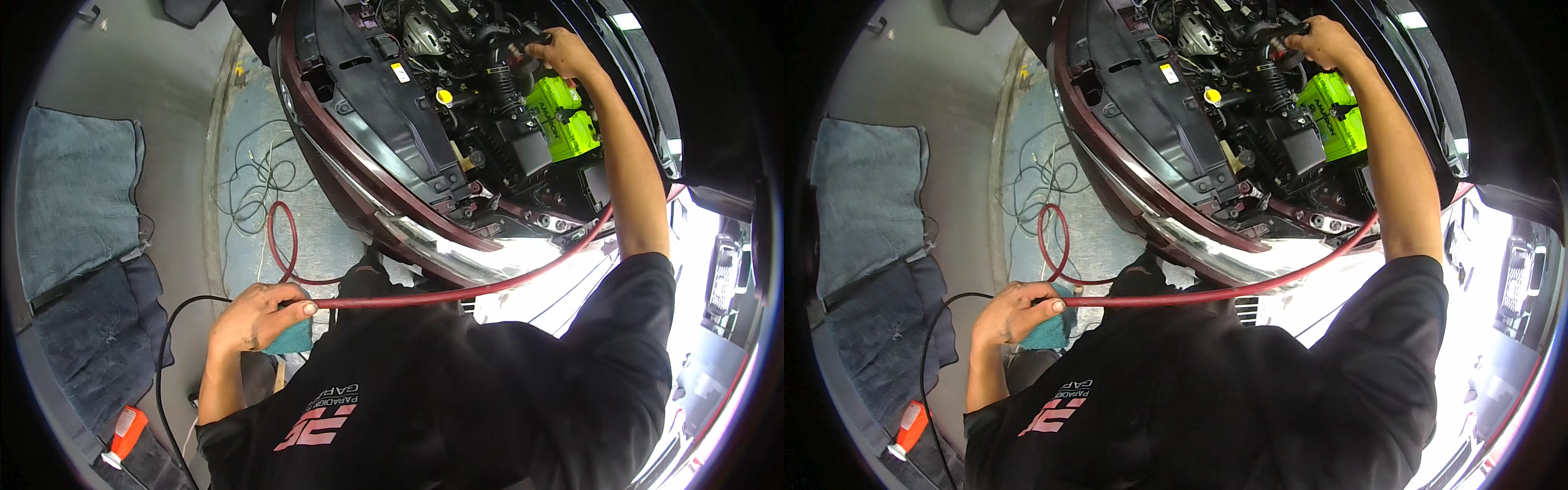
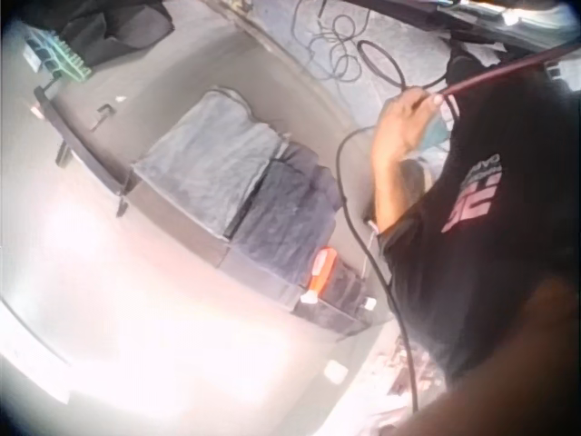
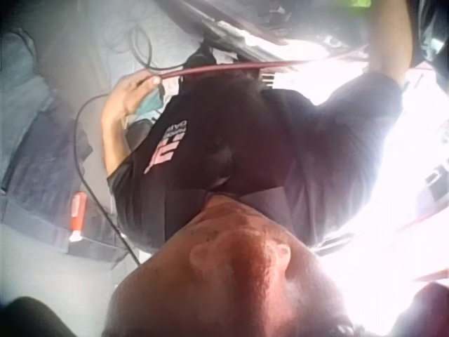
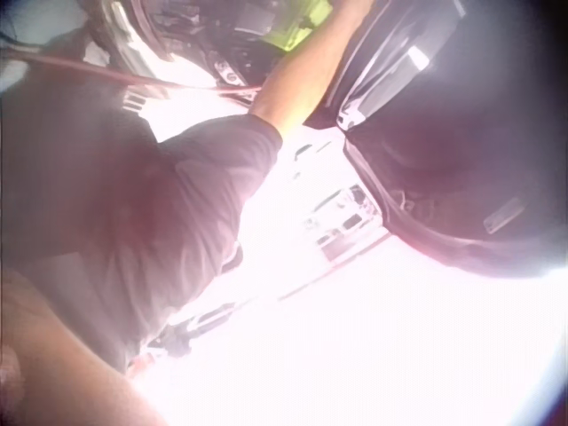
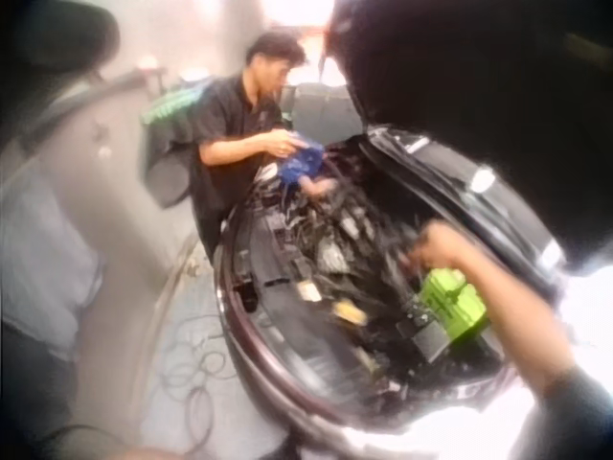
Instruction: The person wipes the engine bay of a maroon car with a green microfiber cloth and then uses a red air hose to blow out dust and debris from various components. A coworker is visible nearby using a blue blower.
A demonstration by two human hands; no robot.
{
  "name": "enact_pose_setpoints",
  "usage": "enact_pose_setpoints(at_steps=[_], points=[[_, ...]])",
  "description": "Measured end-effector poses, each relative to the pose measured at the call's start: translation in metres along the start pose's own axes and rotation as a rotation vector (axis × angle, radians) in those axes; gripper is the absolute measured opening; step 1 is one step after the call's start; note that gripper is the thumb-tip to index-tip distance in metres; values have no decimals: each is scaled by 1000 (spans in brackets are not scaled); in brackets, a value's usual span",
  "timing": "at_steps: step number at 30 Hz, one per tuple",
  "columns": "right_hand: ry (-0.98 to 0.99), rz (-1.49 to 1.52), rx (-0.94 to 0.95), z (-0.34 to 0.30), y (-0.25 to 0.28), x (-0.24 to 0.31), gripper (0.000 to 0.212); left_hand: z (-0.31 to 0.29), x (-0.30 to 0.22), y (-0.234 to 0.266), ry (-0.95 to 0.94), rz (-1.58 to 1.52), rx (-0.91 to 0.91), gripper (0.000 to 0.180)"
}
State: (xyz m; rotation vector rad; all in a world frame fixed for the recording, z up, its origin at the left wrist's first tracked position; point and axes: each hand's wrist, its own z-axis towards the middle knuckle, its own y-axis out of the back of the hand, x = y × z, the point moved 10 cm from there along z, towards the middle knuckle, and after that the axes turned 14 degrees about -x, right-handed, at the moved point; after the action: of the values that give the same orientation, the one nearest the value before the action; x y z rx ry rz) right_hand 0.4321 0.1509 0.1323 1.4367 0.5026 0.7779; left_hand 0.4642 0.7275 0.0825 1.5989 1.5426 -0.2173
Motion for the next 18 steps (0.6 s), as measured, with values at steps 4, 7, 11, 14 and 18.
enact_pose_setpoints(at_steps=[4, 7, 11, 14, 18], points=[[107, 6, 50, -21, -5, 19, 47, 7, 6, 7, -47, 18, 64, 48], [143, -12, 55, -47, -10, 26, 61, 11, 0, 1, -111, 35, 69, 48], [87, -30, 21, -87, 8, 31, 62, 13, -9, -13, -141, 57, 96, 46], [186, -12, -120, -109, 18, 28, 48, 13, -25, -17, -206, 113, 71, 47], [-18, 92, 172, -116, 1, 27, 48, 1, -32, -15, -200, 27, 32, 47]])
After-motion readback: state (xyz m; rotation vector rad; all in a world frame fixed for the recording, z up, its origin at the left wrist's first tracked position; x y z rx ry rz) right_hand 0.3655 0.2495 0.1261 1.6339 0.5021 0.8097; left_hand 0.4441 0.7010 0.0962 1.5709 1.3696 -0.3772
